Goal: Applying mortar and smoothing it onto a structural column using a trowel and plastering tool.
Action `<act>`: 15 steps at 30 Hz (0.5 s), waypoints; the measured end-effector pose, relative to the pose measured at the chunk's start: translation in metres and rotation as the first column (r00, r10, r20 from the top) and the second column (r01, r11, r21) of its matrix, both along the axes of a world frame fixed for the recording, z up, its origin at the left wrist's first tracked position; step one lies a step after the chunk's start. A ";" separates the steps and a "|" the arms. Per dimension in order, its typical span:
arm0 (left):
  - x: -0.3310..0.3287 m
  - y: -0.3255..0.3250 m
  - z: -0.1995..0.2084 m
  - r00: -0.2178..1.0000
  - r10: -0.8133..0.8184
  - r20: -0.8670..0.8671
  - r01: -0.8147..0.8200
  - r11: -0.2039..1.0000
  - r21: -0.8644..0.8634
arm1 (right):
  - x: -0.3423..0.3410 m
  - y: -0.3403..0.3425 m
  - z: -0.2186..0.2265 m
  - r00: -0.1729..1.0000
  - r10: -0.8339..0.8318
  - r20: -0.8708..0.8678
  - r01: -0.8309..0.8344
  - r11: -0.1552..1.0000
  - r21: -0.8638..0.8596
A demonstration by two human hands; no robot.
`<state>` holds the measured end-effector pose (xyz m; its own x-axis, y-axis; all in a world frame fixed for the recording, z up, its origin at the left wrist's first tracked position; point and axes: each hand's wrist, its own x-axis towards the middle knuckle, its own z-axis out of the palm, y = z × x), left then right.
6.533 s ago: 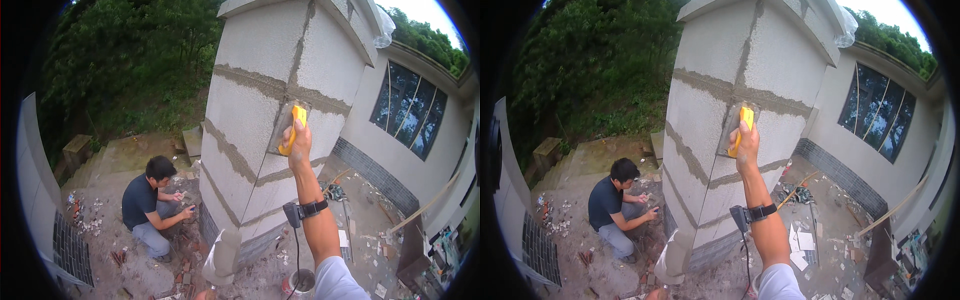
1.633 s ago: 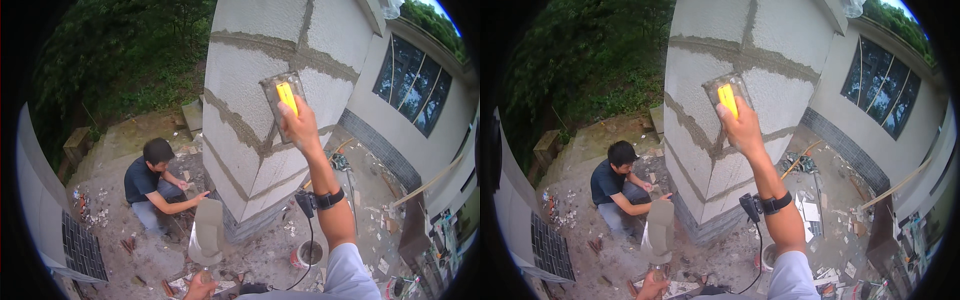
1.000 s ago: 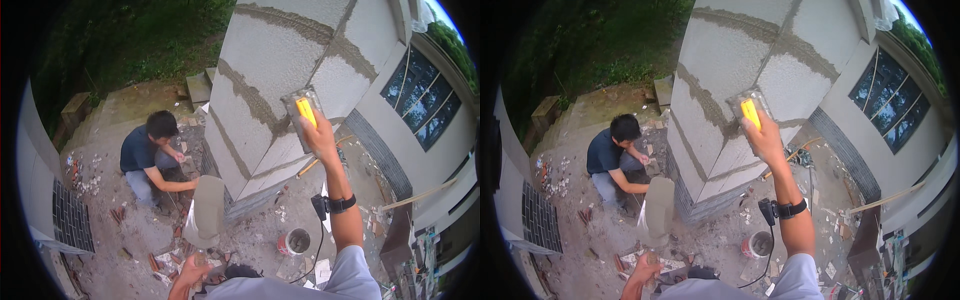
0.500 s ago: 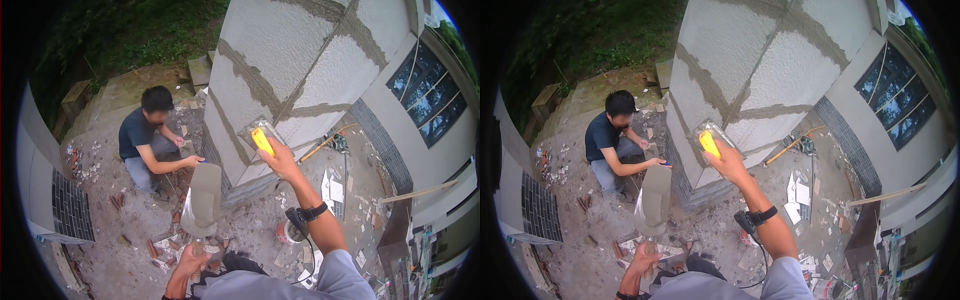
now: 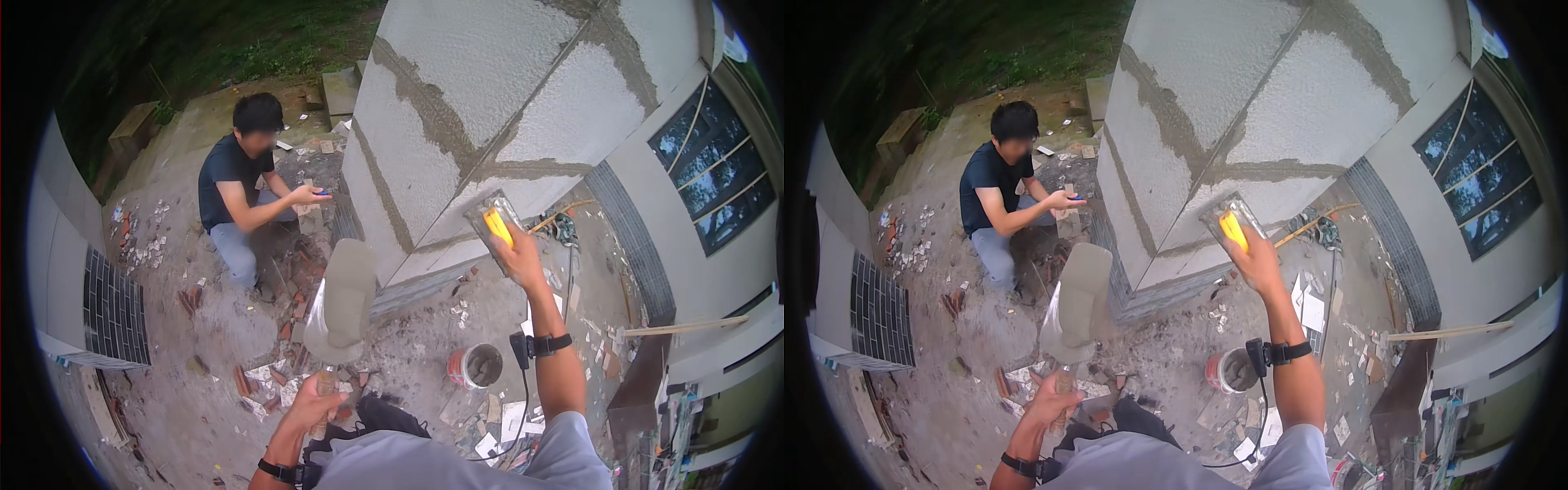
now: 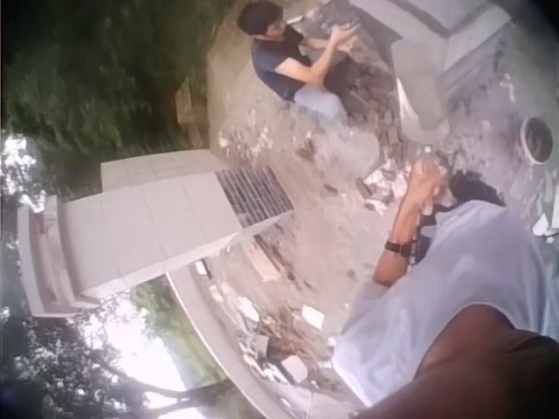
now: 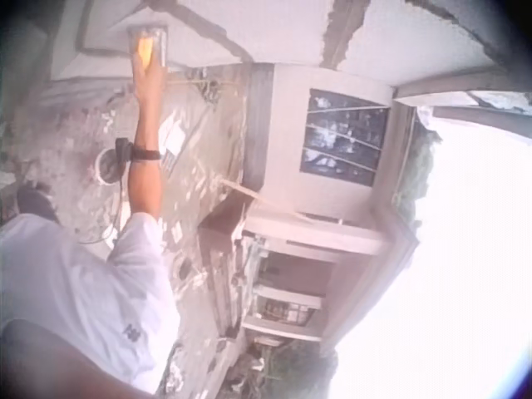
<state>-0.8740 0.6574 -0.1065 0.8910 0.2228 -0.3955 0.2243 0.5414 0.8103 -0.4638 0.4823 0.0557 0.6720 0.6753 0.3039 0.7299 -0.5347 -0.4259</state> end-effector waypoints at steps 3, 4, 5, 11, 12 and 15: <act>0.000 0.001 0.003 1.000 0.006 0.013 -0.006 1.000 0.008 | -0.021 0.010 -0.004 0.984 0.062 0.167 -0.048 0.995 -0.084; -0.001 0.000 0.005 1.000 0.007 0.003 -0.007 1.000 0.004 | -0.028 0.017 -0.004 0.986 0.063 0.157 -0.050 0.995 -0.088; 0.000 0.000 0.007 1.000 0.025 -0.001 -0.025 1.000 -0.012 | -0.031 0.028 -0.001 0.972 0.115 0.205 -0.078 0.981 -0.180; 0.005 -0.003 0.008 0.999 0.022 -0.032 -0.023 1.000 -0.012 | -0.009 0.028 -0.024 0.954 0.129 0.272 -0.046 0.955 -0.292; 0.003 -0.003 0.010 0.999 0.025 -0.041 -0.026 0.999 -0.025 | -0.009 0.022 -0.027 0.950 0.098 0.297 -0.012 0.960 -0.281; 0.000 -0.005 0.006 1.000 0.024 -0.019 -0.024 1.000 -0.007 | -0.018 0.022 -0.030 0.940 0.115 0.321 -0.018 0.957 -0.289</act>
